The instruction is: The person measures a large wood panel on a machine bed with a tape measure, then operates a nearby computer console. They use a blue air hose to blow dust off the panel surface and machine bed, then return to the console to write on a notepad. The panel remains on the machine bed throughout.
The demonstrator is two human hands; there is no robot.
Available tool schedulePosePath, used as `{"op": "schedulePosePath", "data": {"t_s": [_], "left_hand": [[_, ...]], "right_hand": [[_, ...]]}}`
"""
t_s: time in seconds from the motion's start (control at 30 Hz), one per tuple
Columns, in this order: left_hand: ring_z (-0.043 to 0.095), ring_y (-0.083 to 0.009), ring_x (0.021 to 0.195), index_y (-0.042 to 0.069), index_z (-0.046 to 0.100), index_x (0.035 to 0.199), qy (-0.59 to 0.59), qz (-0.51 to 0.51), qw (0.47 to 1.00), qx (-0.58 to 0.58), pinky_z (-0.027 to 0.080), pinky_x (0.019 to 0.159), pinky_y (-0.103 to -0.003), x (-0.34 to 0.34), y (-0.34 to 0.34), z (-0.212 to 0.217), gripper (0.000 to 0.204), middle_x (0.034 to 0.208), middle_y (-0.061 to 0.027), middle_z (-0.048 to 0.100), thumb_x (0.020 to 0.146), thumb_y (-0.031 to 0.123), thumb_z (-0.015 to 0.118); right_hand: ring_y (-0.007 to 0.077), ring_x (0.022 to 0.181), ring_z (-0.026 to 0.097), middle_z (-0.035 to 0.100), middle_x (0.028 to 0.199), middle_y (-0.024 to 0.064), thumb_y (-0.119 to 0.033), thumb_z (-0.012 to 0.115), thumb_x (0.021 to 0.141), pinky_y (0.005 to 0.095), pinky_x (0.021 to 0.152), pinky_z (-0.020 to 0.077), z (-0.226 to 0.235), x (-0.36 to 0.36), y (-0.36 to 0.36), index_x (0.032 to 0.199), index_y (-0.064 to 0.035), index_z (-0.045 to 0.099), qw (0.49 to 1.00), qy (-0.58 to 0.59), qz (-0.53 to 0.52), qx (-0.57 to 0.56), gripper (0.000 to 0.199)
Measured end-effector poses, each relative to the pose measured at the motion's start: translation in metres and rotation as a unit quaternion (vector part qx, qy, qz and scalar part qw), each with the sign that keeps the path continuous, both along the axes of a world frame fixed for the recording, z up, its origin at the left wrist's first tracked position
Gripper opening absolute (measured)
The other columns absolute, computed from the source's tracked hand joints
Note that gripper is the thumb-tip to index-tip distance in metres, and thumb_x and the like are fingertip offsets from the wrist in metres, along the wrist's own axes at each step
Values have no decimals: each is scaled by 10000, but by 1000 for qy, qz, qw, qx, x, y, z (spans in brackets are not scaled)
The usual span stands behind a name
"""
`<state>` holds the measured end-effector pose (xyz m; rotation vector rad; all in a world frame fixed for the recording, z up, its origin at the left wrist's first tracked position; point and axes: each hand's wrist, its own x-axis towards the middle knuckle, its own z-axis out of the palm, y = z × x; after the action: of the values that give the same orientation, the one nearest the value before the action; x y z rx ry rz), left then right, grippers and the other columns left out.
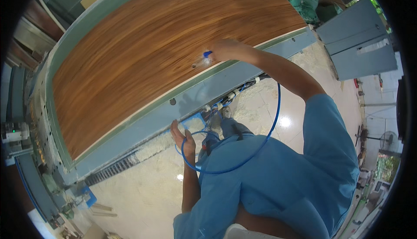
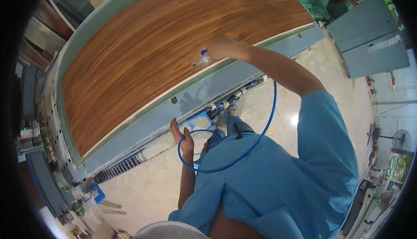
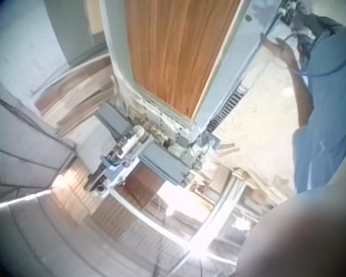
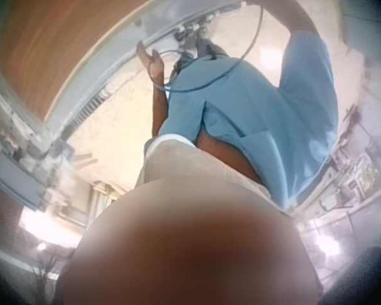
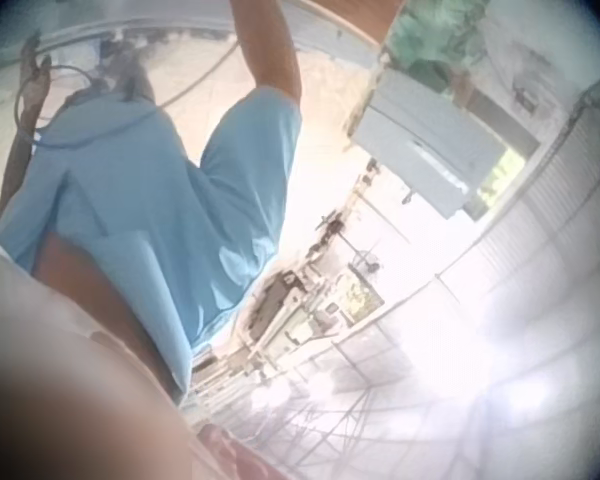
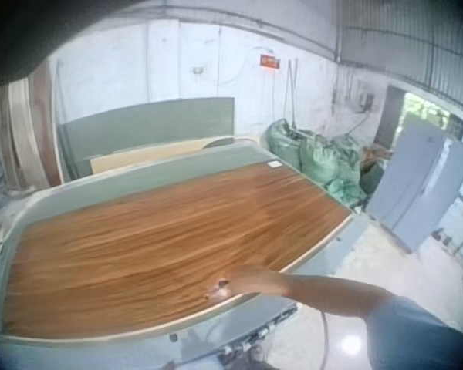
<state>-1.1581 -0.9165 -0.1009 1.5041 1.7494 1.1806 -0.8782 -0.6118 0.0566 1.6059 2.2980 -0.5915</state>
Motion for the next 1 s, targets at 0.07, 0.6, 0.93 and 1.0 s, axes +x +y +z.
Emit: {"op": "schedulePosePath", "data": {"t_s": [0.07,0.6,0.93,1.0], "left_hand": [[442,-453,1400,-20,428,1491,-4,-22,1000,-13,329,1197,-492,5,-6,1,628,1483,-279,463,878,-39,561],[504,-400,1293,27,413,1539,-4,-59,998,4,418,1087,-519,-2,-27,-5,599,1462,-247,459,950,82,510],[646,-343,1066,53,514,1457,-25,-13,1000,3,532,914,-438,-22,-56,-32,558,1336,-213,591,902,8,526],[667,-331,1018,67,531,1439,-20,-12,999,-26,553,876,-424,-25,-63,-33,525,1295,-205,624,917,19,520]], "right_hand": [[306,933,721,752,966,142,-382,586,1004,459,772,534,-25,-5,10,1053,-127,763,998,10,64,6,314],[280,834,708,774,959,79,-168,811,750,432,589,576,-91,-125,12,1020,-92,813,882,-418,187,-111,281],[221,628,666,671,709,87,-509,496,1064,353,518,514,6,42,12,1046,-62,735,985,122,-15,-120,507],[131,519,584,642,676,48,-600,528,1030,307,413,427,23,81,6,1102,-108,732,955,162,-111,-224,538]]}}
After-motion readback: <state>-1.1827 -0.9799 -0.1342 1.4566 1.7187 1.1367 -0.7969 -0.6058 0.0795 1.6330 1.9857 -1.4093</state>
